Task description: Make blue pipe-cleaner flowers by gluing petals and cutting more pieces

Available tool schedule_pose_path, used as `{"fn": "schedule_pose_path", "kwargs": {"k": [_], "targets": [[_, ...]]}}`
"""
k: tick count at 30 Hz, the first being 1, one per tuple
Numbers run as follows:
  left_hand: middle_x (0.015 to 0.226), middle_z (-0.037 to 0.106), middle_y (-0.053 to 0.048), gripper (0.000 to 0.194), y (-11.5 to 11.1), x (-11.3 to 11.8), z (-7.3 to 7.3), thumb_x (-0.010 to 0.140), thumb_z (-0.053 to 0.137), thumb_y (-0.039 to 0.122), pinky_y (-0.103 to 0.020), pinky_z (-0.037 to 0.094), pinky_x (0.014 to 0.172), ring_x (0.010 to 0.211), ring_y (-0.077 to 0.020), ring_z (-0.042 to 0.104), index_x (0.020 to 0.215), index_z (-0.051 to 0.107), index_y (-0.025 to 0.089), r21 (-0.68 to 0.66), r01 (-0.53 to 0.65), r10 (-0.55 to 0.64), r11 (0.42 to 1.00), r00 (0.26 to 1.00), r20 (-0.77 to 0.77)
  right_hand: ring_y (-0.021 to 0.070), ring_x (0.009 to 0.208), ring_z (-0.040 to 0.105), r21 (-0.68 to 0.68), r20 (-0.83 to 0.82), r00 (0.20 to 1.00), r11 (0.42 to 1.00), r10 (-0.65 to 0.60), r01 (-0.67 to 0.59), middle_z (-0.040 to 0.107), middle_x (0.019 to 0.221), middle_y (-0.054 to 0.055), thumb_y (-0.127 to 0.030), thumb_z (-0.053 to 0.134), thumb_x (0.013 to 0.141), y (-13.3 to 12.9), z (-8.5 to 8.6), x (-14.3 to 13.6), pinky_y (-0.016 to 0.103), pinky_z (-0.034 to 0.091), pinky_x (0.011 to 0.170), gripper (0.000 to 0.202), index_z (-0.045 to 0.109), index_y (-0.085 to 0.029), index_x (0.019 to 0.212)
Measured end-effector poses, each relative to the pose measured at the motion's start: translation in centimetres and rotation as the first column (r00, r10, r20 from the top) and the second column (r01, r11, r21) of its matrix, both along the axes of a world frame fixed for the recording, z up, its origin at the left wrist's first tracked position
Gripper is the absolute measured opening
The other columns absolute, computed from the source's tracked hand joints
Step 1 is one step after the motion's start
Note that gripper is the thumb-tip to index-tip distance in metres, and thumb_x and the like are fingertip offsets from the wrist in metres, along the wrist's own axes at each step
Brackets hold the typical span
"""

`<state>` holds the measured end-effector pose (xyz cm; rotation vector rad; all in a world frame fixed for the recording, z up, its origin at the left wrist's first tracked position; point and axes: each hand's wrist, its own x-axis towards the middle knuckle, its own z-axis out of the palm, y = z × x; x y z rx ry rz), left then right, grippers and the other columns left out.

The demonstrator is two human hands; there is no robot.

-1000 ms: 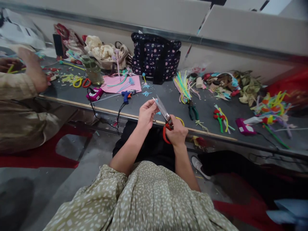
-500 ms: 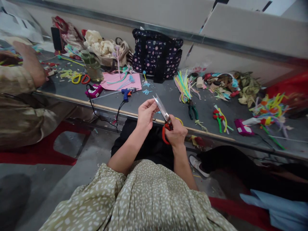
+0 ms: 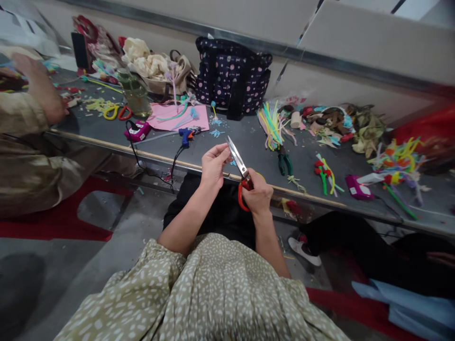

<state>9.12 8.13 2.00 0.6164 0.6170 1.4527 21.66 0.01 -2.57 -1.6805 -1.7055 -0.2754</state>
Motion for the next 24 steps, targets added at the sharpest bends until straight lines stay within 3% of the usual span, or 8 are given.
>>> {"fn": "schedule_pose_path", "kwargs": {"k": [4, 11, 15, 24], "targets": [[0.068, 0.065, 0.002, 0.01, 0.6, -0.1, -0.4, 0.068, 0.078, 0.016, -0.023, 0.046, 0.062, 0.054, -0.0058, 0.053, 0.076, 0.072, 0.018, -0.002, -0.034, 0.034, 0.999, 0.999, -0.032, 0.0152, 0.069, 0.059, -0.061, -0.047, 0.999, 0.998, 0.011, -0.014, 0.065, 0.074, 0.001, -0.017, 0.049, 0.079, 0.4, -0.1, -0.2, 0.024, 0.04, 0.066, 0.024, 0.064, -0.021, 0.097], [0.07, 0.067, 0.002, 0.017, 1.5, -0.4, -1.6, 0.064, 0.08, 0.018, -0.021, 0.049, 0.062, 0.053, -0.0047, 0.054, 0.079, 0.071, 0.017, -0.088, -0.012, 0.009, 0.996, 1.0, -0.027, 0.0209, 0.075, 0.063, -0.195, -0.168, 0.986, 0.98, 0.001, -0.034, 0.069, 0.084, 0.005, -0.023, 0.048, 0.08, 2.0, -0.7, 0.2, 0.028, 0.043, 0.066, 0.035, 0.059, -0.02, 0.113], [0.072, 0.068, 0.001, 0.017, 1.3, -0.7, -1.6, 0.065, 0.081, 0.02, -0.021, 0.05, 0.065, 0.058, -0.0057, 0.057, 0.08, 0.071, 0.018, -0.04, -0.012, 0.011, 0.999, 1.0, -0.01, 0.0203, 0.081, 0.063, -0.159, -0.158, 0.987, 0.986, 0.023, -0.048, 0.069, 0.093, 0.006, -0.02, 0.05, 0.077, 1.5, -0.6, 0.4, 0.028, 0.045, 0.07, 0.038, 0.057, -0.02, 0.115], [0.073, 0.065, 0.001, 0.015, 0.5, -0.9, -0.6, 0.069, 0.079, 0.021, -0.022, 0.049, 0.065, 0.061, -0.0071, 0.058, 0.081, 0.07, 0.018, 0.049, 0.044, -0.045, 0.998, 0.999, 0.027, 0.0185, 0.08, 0.061, -0.073, -0.103, 0.994, 0.996, 0.036, -0.043, 0.068, 0.092, 0.005, -0.015, 0.051, 0.073, 0.5, 0.1, -0.3, 0.027, 0.044, 0.071, 0.037, 0.061, -0.02, 0.108]]}}
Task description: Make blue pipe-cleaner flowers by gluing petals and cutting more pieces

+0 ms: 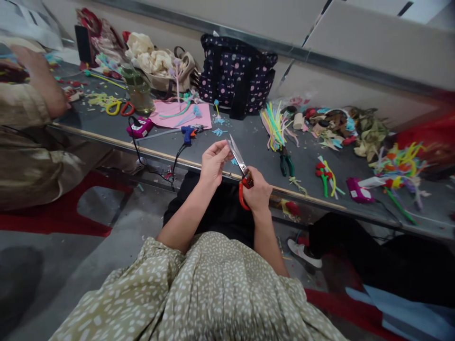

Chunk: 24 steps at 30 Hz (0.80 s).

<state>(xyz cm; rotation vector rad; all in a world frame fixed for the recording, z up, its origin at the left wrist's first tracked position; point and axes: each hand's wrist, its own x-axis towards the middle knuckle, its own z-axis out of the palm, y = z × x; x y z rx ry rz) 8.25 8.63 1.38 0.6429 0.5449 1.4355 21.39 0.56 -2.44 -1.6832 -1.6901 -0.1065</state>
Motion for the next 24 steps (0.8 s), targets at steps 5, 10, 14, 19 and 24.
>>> {"fn": "schedule_pose_path", "kwargs": {"k": [5, 10, 14, 19, 24], "targets": [[0.071, 0.063, 0.001, 0.011, -0.22, -0.1, 0.15, 0.072, 0.078, 0.019, -0.022, 0.048, 0.064, 0.059, -0.0069, 0.056, 0.077, 0.068, 0.018, 0.029, 0.009, -0.009, 1.0, 1.0, -0.004, 0.0192, 0.08, 0.062, -0.005, 0.027, 0.999, 1.0, -0.016, 0.016, 0.069, 0.092, 0.005, -0.016, 0.052, 0.075, -0.16, 0.24, -0.1, 0.028, 0.044, 0.071, 0.037, 0.061, -0.021, 0.11], [0.068, 0.061, 0.002, 0.012, -0.41, -0.1, 0.41, 0.071, 0.078, 0.019, -0.022, 0.048, 0.064, 0.057, -0.0067, 0.054, 0.075, 0.066, 0.019, -0.01, 0.024, -0.025, 1.0, 0.999, -0.025, 0.0189, 0.081, 0.062, 0.015, 0.037, 0.999, 1.0, -0.023, 0.022, 0.069, 0.089, 0.004, -0.017, 0.052, 0.076, -0.29, 0.42, -0.16, 0.028, 0.044, 0.07, 0.034, 0.062, -0.021, 0.108], [0.068, 0.06, 0.002, 0.01, -0.46, -0.14, 0.52, 0.073, 0.077, 0.018, -0.022, 0.048, 0.063, 0.057, -0.0067, 0.054, 0.074, 0.067, 0.019, -0.014, 0.036, -0.036, 0.999, 0.999, -0.032, 0.0185, 0.08, 0.062, 0.029, 0.042, 0.999, 0.999, -0.024, 0.022, 0.069, 0.089, 0.004, -0.016, 0.051, 0.076, -0.3, 0.35, -0.19, 0.028, 0.044, 0.071, 0.034, 0.062, -0.021, 0.108], [0.067, 0.06, 0.001, 0.008, -0.49, -0.14, 0.62, 0.074, 0.075, 0.016, -0.022, 0.047, 0.063, 0.057, -0.0066, 0.054, 0.073, 0.067, 0.018, -0.008, 0.039, -0.039, 0.999, 0.999, -0.009, 0.0181, 0.079, 0.061, 0.008, 0.051, 0.998, 0.999, -0.033, 0.033, 0.069, 0.089, 0.004, -0.016, 0.05, 0.077, -0.32, 0.32, -0.3, 0.027, 0.043, 0.07, 0.031, 0.062, -0.021, 0.106], [0.066, 0.06, 0.002, 0.011, -0.47, -0.05, 0.55, 0.072, 0.077, 0.018, -0.022, 0.047, 0.062, 0.056, -0.0064, 0.054, 0.075, 0.067, 0.018, -0.057, 0.02, -0.022, 0.998, 0.999, -0.024, 0.0171, 0.079, 0.061, 0.004, 0.05, 0.998, 0.999, -0.033, 0.033, 0.068, 0.088, 0.004, -0.015, 0.048, 0.078, -0.38, 0.43, -0.47, 0.026, 0.042, 0.071, 0.029, 0.063, -0.021, 0.102]]}}
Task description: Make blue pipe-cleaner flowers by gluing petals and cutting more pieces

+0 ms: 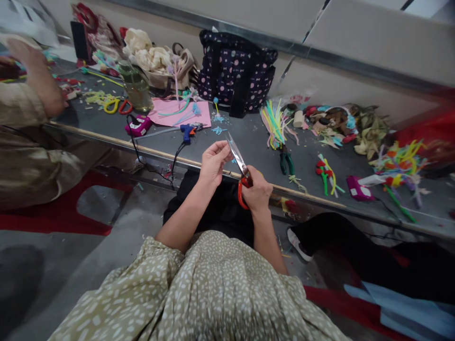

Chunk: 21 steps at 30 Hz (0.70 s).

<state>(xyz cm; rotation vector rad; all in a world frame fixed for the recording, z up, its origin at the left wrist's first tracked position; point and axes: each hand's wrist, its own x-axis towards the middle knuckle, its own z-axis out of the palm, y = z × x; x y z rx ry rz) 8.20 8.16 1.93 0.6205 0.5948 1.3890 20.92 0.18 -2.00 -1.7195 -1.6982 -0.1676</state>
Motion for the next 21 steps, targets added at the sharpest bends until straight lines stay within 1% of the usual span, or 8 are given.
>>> {"fn": "schedule_pose_path", "kwargs": {"k": [2, 5, 9, 11, 13, 17, 19, 21], "targets": [[0.066, 0.06, 0.003, 0.014, 0.1, 0.1, -0.2, 0.069, 0.079, 0.019, -0.022, 0.047, 0.062, 0.056, -0.0063, 0.055, 0.076, 0.067, 0.019, -0.004, -0.007, 0.007, 1.0, 1.0, 0.001, 0.017, 0.078, 0.061, 0.0, -0.005, 1.0, 1.0, 0.003, -0.003, 0.069, 0.087, 0.004, -0.016, 0.048, 0.078, 0.0, 0.0, -0.1, 0.026, 0.042, 0.07, 0.028, 0.063, -0.021, 0.1], [0.066, 0.061, 0.003, 0.016, 0.5, 0.1, -0.6, 0.068, 0.08, 0.02, -0.022, 0.048, 0.061, 0.055, -0.0059, 0.055, 0.077, 0.067, 0.019, -0.008, -0.016, 0.016, 1.0, 1.0, -0.008, 0.0171, 0.072, 0.061, -0.025, -0.024, 1.0, 1.0, -0.001, 0.001, 0.068, 0.078, 0.002, -0.017, 0.048, 0.076, 0.3, -0.3, -0.1, 0.025, 0.041, 0.067, 0.028, 0.064, -0.021, 0.098], [0.068, 0.063, 0.003, 0.017, 1.3, 0.0, -1.4, 0.067, 0.08, 0.018, -0.02, 0.049, 0.061, 0.054, -0.0046, 0.055, 0.077, 0.067, 0.018, -0.061, -0.034, 0.033, 0.998, 0.999, -0.011, 0.018, 0.064, 0.06, -0.119, -0.077, 0.997, 0.993, -0.015, 0.006, 0.066, 0.069, 0.001, -0.02, 0.049, 0.077, 1.6, -1.2, 0.2, 0.026, 0.04, 0.063, 0.028, 0.065, -0.021, 0.101], [0.069, 0.065, 0.003, 0.019, 1.6, -0.2, -1.6, 0.065, 0.081, 0.018, -0.02, 0.05, 0.061, 0.053, -0.004, 0.056, 0.078, 0.067, 0.017, -0.096, -0.035, 0.035, 0.995, 0.999, -0.002, 0.0193, 0.066, 0.061, -0.171, -0.091, 0.996, 0.985, -0.025, 0.009, 0.067, 0.072, 0.002, -0.023, 0.049, 0.08, 2.2, -1.7, 0.6, 0.027, 0.04, 0.063, 0.03, 0.063, -0.021, 0.106], [0.07, 0.065, 0.003, 0.02, 1.7, -0.3, -1.6, 0.065, 0.081, 0.018, -0.019, 0.051, 0.061, 0.054, -0.0039, 0.056, 0.078, 0.066, 0.017, -0.108, -0.031, 0.032, 0.994, 0.999, 0.006, 0.0201, 0.071, 0.062, -0.198, -0.097, 0.995, 0.98, -0.016, -0.004, 0.069, 0.079, 0.003, -0.024, 0.048, 0.082, 2.4, -1.9, 0.9, 0.027, 0.04, 0.064, 0.034, 0.06, -0.021, 0.114], [0.072, 0.066, 0.003, 0.015, 1.6, -0.4, -1.5, 0.07, 0.078, 0.016, -0.019, 0.052, 0.063, 0.056, -0.0042, 0.057, 0.08, 0.067, 0.018, -0.106, -0.022, 0.024, 0.994, 0.999, 0.022, 0.0201, 0.081, 0.063, -0.148, -0.087, 0.996, 0.989, 0.005, -0.018, 0.069, 0.093, 0.005, -0.02, 0.049, 0.08, 1.7, -1.7, 1.0, 0.027, 0.042, 0.069, 0.036, 0.057, -0.021, 0.116], [0.071, 0.065, 0.003, 0.009, 1.4, -0.4, -1.4, 0.076, 0.073, 0.012, -0.019, 0.052, 0.063, 0.057, -0.004, 0.058, 0.08, 0.067, 0.017, -0.113, -0.011, 0.017, 0.994, 0.999, 0.05, 0.02, 0.082, 0.063, -0.115, -0.083, 0.997, 0.993, 0.0, -0.01, 0.069, 0.094, 0.005, -0.018, 0.049, 0.079, 1.2, -1.4, 0.7, 0.027, 0.042, 0.07, 0.035, 0.058, -0.02, 0.113], [0.071, 0.065, 0.003, 0.008, 1.2, -0.3, -1.2, 0.08, 0.068, 0.008, -0.02, 0.052, 0.064, 0.057, -0.0039, 0.058, 0.08, 0.067, 0.016, -0.112, -0.002, 0.01, 0.994, 0.997, 0.07, 0.0198, 0.083, 0.063, -0.1, -0.08, 0.997, 0.995, -0.003, -0.005, 0.069, 0.094, 0.005, -0.016, 0.048, 0.078, 0.8, -1.1, 0.5, 0.027, 0.042, 0.071, 0.035, 0.059, -0.02, 0.112]]}}
